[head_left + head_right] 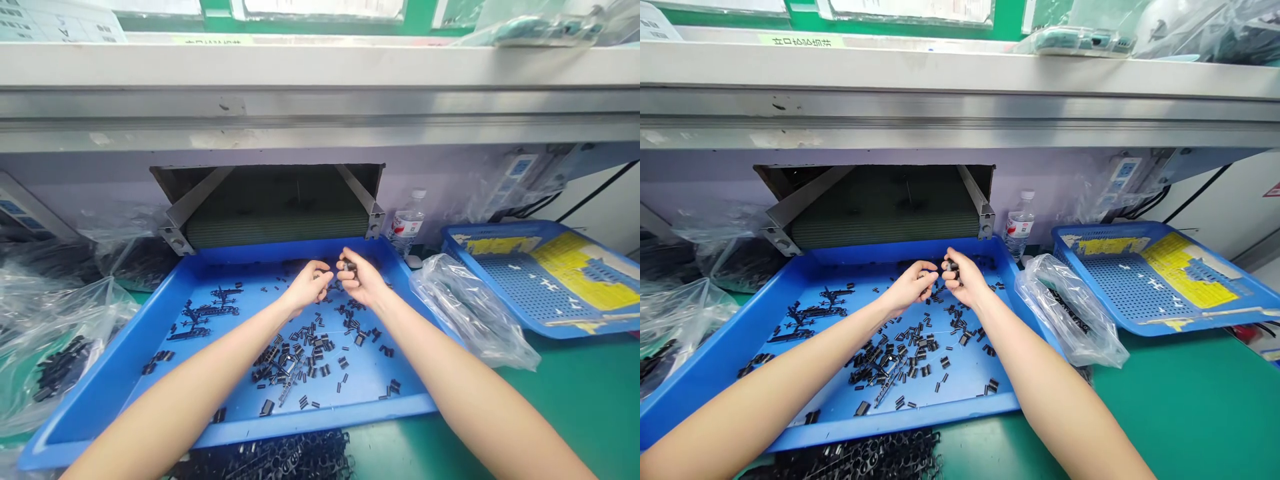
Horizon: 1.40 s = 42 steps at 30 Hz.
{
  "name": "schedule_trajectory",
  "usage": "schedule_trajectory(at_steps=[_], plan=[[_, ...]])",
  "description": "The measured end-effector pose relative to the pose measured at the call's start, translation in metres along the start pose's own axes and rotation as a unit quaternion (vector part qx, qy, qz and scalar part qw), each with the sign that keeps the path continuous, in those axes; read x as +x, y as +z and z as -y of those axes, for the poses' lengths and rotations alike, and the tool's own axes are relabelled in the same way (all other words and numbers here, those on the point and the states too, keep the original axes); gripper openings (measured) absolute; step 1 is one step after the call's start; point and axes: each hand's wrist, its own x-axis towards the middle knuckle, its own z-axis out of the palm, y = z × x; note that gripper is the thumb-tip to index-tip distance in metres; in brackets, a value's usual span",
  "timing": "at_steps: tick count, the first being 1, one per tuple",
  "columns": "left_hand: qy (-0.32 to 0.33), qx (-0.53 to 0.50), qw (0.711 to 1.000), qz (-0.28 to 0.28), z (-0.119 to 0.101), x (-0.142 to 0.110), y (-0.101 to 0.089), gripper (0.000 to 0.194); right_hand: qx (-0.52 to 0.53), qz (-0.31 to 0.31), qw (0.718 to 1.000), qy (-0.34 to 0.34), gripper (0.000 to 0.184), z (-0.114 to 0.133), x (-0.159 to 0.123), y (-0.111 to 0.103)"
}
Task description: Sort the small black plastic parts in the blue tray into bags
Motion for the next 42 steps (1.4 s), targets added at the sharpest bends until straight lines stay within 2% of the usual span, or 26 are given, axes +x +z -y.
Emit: schedule_trajectory(at_steps=[2,4,5,7,13,17,22,26,30,32,34,38,42], plan=[[0.018,0.046,0.995,0.087,0.004,-0.001,0.005,0.017,0.041,-0.018,0.999,-0.011,0.027,0.013,-0.004,0.000],[0.047,0.102,0.977,0.180,0.006,-0.003,0.013,0.016,0.070,-0.033,0.997,-0.021,0.031,0.023,-0.008,-0.002],[0.060,0.131,0.966,0.215,0.007,-0.004,0.017,0.018,0.081,-0.038,0.996,-0.025,0.032,0.027,-0.009,-0.003],[0.077,0.188,0.947,0.250,0.008,-0.006,0.023,0.019,0.095,-0.042,0.994,-0.032,0.034,0.031,-0.011,-0.005],[0.066,0.288,0.920,0.256,0.010,-0.007,0.027,0.020,0.092,-0.037,0.995,-0.024,0.031,0.029,-0.008,-0.006],[0.060,0.289,0.922,0.249,0.013,-0.006,0.023,0.027,0.084,-0.041,0.995,-0.020,0.031,0.030,-0.007,-0.006],[0.040,0.303,0.926,0.223,0.015,-0.004,0.020,0.021,0.050,-0.045,0.997,-0.026,0.027,0.032,-0.008,-0.006],[0.037,0.331,0.918,0.216,0.014,-0.003,0.024,0.013,-0.026,-0.044,0.998,-0.046,0.026,0.031,-0.007,-0.007],[0.018,0.353,0.913,0.205,0.012,-0.004,0.027,0.017,-0.164,-0.049,0.982,-0.079,0.027,0.027,-0.004,-0.009],[0.001,0.357,0.913,0.200,0.010,-0.004,0.025,0.018,-0.262,-0.050,0.960,-0.090,0.022,0.024,-0.002,-0.011],[-0.014,0.354,0.914,0.198,0.010,-0.003,0.022,0.017,-0.374,-0.040,0.923,-0.081,0.013,0.021,0.000,-0.015],[-0.025,0.322,0.924,0.203,0.011,-0.002,0.013,0.008,-0.578,0.010,0.816,0.003,0.009,0.018,0.004,-0.025],[-0.043,0.260,0.944,0.200,0.015,0.001,0.005,0.010,-0.702,0.041,0.706,0.087,0.009,0.020,0.008,-0.032]])
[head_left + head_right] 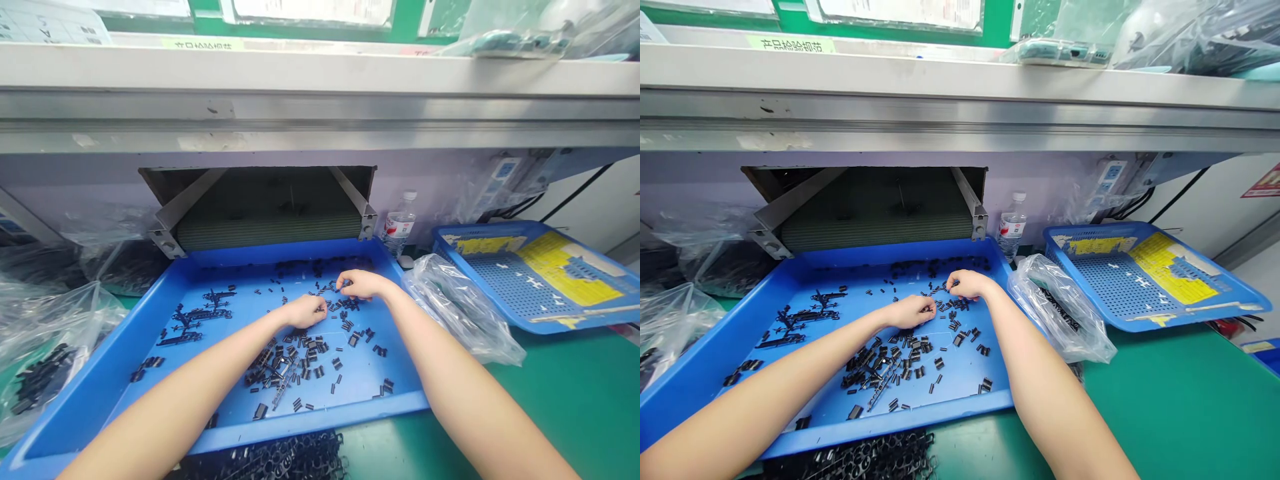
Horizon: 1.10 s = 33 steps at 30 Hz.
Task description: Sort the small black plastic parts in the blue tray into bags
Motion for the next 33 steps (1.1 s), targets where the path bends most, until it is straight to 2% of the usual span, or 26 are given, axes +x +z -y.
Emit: schedule_trajectory(at_steps=[4,9,13,17,20,24,28,33], plan=[[-0.034,-0.082,0.996,-0.030,0.006,0.001,-0.004,0.012,-0.103,0.049,0.993,0.031,0.015,-0.003,0.004,0.001],[-0.045,-0.140,0.988,-0.049,0.010,0.000,-0.007,0.032,-0.176,0.078,0.981,0.032,0.018,0.002,0.007,0.009],[-0.026,-0.136,0.990,0.021,0.010,-0.006,-0.011,0.042,-0.222,0.071,0.972,0.029,0.014,0.008,0.007,0.014],[-0.007,-0.076,0.993,0.094,0.008,-0.014,-0.021,0.029,-0.239,0.066,0.968,0.030,0.012,0.012,0.007,0.016],[0.009,0.004,0.994,0.108,0.002,-0.022,-0.030,0.017,-0.223,0.068,0.972,0.025,0.011,0.010,0.007,0.015],[0.005,0.107,0.983,0.148,-0.013,-0.033,-0.034,0.012,-0.147,0.077,0.986,0.001,0.011,0.005,0.006,0.009],[-0.034,0.202,0.968,0.146,-0.030,-0.038,-0.021,0.007,-0.046,0.074,0.996,-0.032,0.005,0.003,0.000,0.004],[-0.043,0.267,0.953,0.135,-0.045,-0.033,0.001,0.027,0.016,0.067,0.997,-0.040,0.009,0.004,-0.004,0.003]])
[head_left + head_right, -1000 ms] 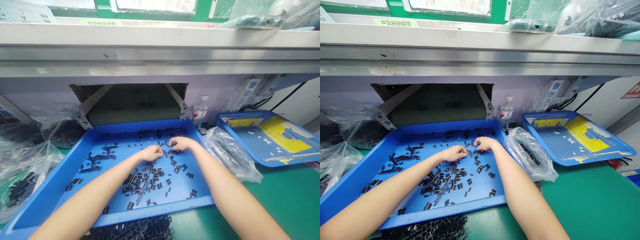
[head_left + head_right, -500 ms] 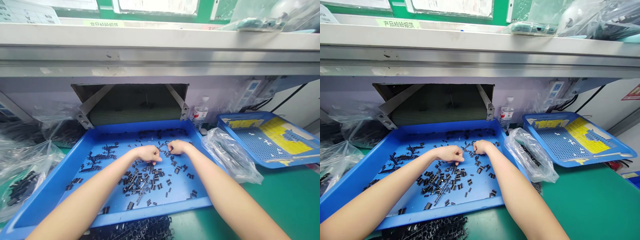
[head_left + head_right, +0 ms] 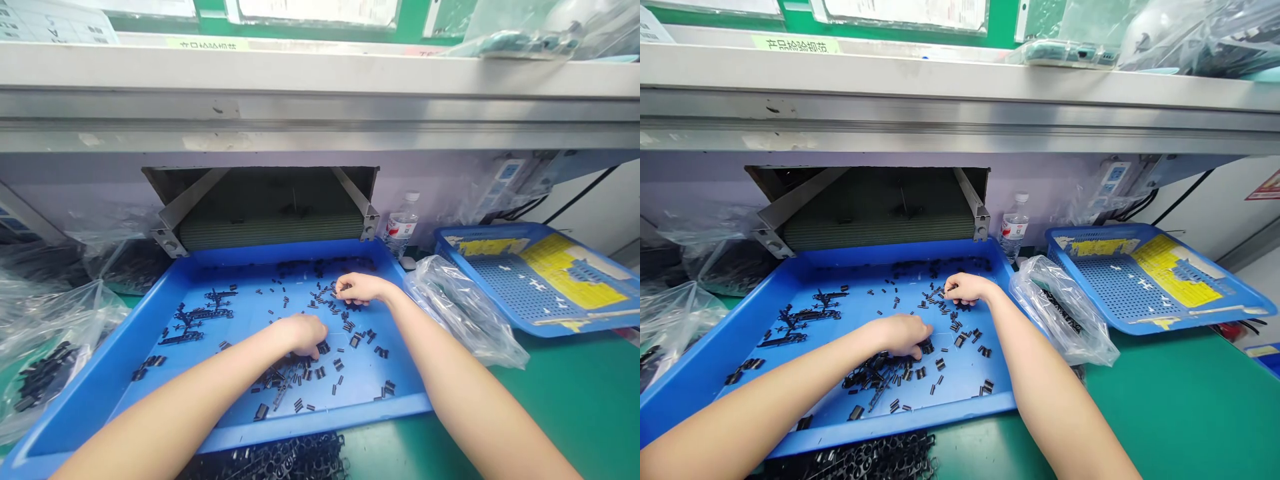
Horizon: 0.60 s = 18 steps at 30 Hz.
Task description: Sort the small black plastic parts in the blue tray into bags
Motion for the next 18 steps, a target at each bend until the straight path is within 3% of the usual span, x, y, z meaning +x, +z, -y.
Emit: schedule_trajectory(at_steps=[4,11,16,18], plan=[[0.022,0.022,1.000,-0.005,-0.002,0.001,0.001,0.019,0.012,-0.002,1.000,0.002,0.011,-0.001,0.001,0.000],[0.071,-0.014,0.995,-0.070,0.022,0.000,-0.008,0.017,0.019,-0.009,1.000,0.000,0.010,0.000,-0.001,-0.001],[0.055,-0.018,0.998,-0.032,0.022,0.001,-0.008,0.005,0.022,-0.014,1.000,0.003,0.010,0.000,0.000,-0.001],[0.043,-0.007,0.999,-0.022,0.016,0.001,-0.006,0.012,0.021,-0.014,1.000,0.005,0.010,0.000,0.000,-0.001]])
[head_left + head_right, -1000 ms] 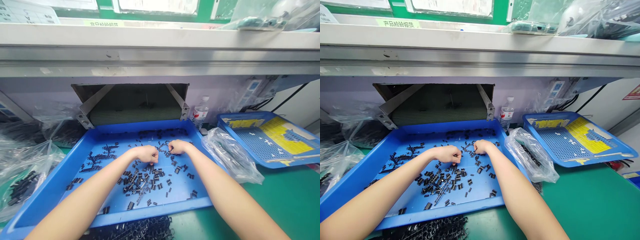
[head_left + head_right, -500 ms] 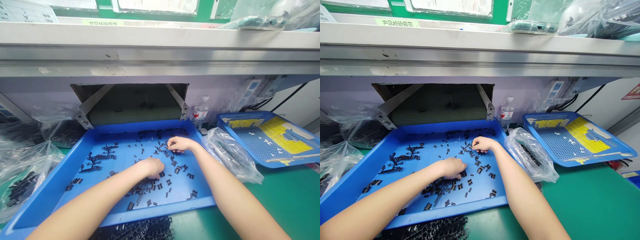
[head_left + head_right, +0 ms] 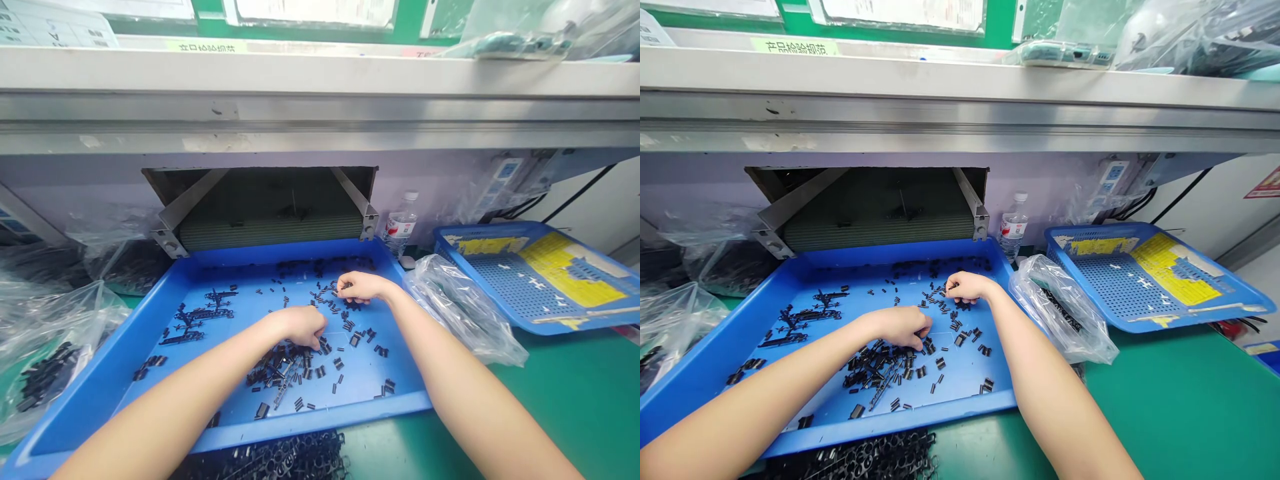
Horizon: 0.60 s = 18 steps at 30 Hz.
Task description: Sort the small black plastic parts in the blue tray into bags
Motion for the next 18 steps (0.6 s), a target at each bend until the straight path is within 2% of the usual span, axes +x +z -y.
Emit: schedule_trajectory(at_steps=[3,8,14,18], plan=[[-0.012,0.019,1.000,-0.003,-0.011,0.002,0.004,0.030,-0.002,0.002,1.000,0.002,0.011,0.001,-0.001,0.000],[0.007,0.031,1.000,0.002,-0.017,0.005,0.008,0.023,-0.004,0.002,1.000,0.002,0.011,0.002,-0.003,0.000],[0.056,0.001,0.998,0.001,0.004,0.005,0.002,0.017,-0.006,0.000,1.000,0.000,0.011,0.002,-0.003,0.000],[0.070,-0.013,0.997,-0.015,0.016,0.002,-0.004,0.021,-0.006,0.001,1.000,0.001,0.011,0.002,-0.003,-0.001]])
